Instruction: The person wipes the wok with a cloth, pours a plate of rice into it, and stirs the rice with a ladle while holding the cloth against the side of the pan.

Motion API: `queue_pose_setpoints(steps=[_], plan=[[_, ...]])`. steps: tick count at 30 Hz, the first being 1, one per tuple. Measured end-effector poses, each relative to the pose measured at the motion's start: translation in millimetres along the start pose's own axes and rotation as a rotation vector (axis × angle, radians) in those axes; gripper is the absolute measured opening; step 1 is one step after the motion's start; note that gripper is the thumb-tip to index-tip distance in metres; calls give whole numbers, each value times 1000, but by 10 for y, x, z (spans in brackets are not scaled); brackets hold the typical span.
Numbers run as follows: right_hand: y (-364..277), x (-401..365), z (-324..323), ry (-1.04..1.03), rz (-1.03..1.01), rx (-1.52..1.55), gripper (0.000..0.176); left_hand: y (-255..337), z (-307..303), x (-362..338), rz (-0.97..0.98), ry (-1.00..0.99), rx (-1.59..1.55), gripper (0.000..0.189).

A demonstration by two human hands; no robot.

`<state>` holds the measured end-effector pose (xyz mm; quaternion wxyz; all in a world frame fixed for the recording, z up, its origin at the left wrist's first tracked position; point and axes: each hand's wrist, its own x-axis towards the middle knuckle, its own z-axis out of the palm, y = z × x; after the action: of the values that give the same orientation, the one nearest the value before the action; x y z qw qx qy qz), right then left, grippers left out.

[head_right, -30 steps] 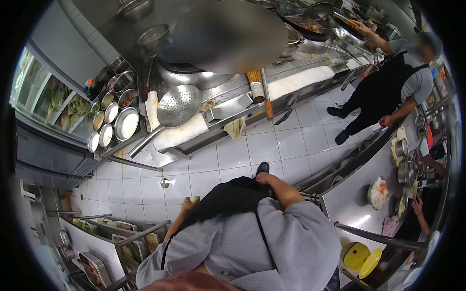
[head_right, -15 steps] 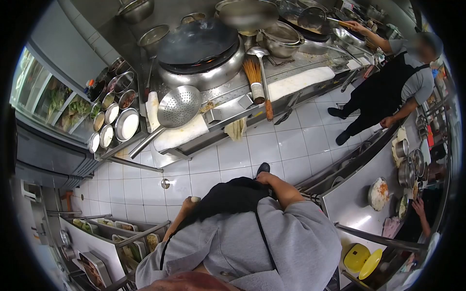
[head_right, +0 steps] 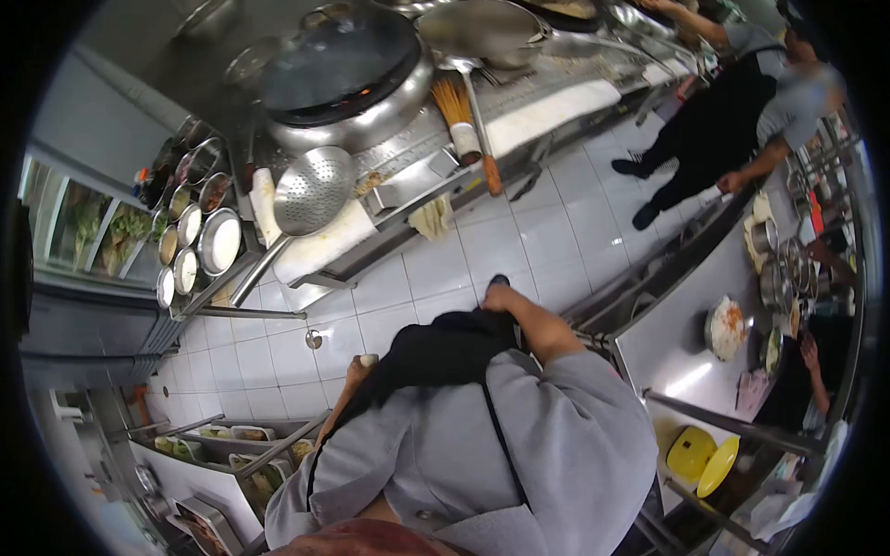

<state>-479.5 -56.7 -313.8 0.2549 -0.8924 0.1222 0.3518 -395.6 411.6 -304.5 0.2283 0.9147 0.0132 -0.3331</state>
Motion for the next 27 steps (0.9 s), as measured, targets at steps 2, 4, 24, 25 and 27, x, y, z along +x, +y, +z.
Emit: queue_pose_setpoints(steps=[2, 4, 24, 25, 27], plan=[[75, 97, -142, 98, 46, -6, 45, 13, 2, 16, 28, 14, -24, 75], [125, 177, -432, 219, 83, -18, 45, 128, -67, 50, 43, 5, 13, 70], [300, 1083, -1977, 317, -50, -495, 68, 4039, -1331, -2, 206, -283, -1230, 42], [364, 1170, -1917, 324, -65, -491, 67, 4315, -1440, 14, 219, -180, -1344, 41], [443, 1218, -1878, 328, -96, -475, 65, 4733, -1647, 201, 246, 47, -1480, 38]])
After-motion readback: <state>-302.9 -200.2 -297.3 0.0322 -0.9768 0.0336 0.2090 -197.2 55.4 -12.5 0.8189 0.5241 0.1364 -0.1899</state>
